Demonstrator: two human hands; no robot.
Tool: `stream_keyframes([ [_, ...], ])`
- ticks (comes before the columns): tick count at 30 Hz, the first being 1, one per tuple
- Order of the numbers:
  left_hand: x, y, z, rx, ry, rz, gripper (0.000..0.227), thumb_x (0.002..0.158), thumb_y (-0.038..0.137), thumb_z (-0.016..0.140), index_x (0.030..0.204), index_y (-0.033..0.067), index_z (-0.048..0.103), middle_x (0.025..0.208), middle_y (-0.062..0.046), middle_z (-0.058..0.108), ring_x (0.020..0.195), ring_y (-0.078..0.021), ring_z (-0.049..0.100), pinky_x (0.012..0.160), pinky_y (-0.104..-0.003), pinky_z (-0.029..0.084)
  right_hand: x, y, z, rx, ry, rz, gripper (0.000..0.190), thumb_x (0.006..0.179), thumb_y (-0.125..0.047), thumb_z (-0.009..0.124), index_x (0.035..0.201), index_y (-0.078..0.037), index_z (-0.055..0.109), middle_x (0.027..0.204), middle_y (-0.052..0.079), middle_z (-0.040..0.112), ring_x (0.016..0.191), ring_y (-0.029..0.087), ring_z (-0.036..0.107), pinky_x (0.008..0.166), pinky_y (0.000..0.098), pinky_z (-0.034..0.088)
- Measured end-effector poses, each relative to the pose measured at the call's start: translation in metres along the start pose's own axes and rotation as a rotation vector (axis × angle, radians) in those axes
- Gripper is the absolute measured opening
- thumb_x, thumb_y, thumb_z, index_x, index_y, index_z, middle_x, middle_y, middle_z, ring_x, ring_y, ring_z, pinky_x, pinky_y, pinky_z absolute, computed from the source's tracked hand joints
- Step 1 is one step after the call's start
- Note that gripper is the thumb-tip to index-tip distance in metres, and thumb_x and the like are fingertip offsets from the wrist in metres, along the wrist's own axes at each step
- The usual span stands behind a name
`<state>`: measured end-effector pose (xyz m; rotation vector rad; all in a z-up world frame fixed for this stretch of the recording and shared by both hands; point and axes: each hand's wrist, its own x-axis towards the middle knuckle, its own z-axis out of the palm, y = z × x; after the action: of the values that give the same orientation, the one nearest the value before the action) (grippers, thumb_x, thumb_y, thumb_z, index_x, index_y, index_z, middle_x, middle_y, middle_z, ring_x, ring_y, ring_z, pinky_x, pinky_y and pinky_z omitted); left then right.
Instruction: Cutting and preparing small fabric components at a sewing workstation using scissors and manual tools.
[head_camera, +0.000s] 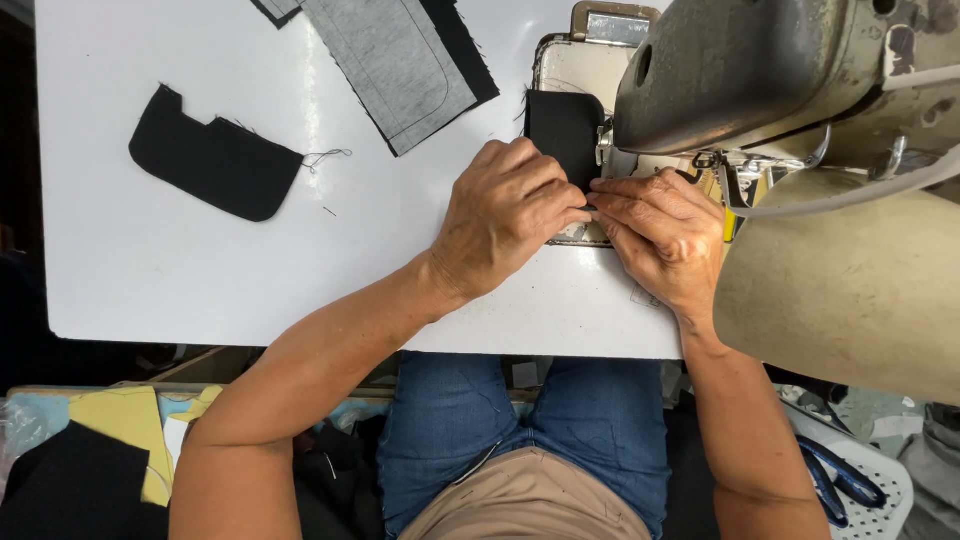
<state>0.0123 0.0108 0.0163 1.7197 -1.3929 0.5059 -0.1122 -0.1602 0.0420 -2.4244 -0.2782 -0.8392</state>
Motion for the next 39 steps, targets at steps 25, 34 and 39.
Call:
stream_keyframes([
  [25, -0.009, -0.004, 0.000, -0.045, -0.228, 0.188, 0.018, 0.096, 0.001, 0.081, 0.085, 0.0048, 0.067, 0.104, -0.011, 0.069, 0.099, -0.0299, 0.074, 0.092, -0.044, 0.062, -0.011, -0.016, -0.012, -0.391, -0.128, -0.176, 0.004, 0.096, -0.010, 0.084, 0.099, -0.007, 0.085, 0.105, 0.012, 0.085, 0.071, 0.027, 0.063, 0.063, 0.0353, 0.048],
  [34, -0.017, 0.001, 0.003, 0.115, -0.285, 0.241, 0.006, 0.096, 0.004, 0.081, 0.099, 0.0044, 0.075, 0.109, -0.014, 0.077, 0.106, -0.0307, 0.081, 0.097, -0.044, 0.066, -0.007, -0.019, -0.014, -0.404, -0.122, -0.237, 0.011, 0.101, -0.013, 0.078, 0.103, -0.005, 0.086, 0.108, 0.013, 0.086, 0.064, 0.025, 0.060, 0.058, 0.0341, 0.046],
  [39, -0.021, 0.001, 0.009, 0.177, -0.277, 0.300, 0.007, 0.098, 0.008, 0.081, 0.100, 0.0028, 0.078, 0.108, -0.016, 0.081, 0.104, -0.0315, 0.082, 0.096, -0.046, 0.067, -0.012, -0.011, -0.013, -0.394, -0.114, -0.282, 0.016, 0.101, -0.016, 0.075, 0.104, -0.004, 0.085, 0.111, 0.016, 0.085, 0.067, 0.026, 0.064, 0.057, 0.0340, 0.047],
])
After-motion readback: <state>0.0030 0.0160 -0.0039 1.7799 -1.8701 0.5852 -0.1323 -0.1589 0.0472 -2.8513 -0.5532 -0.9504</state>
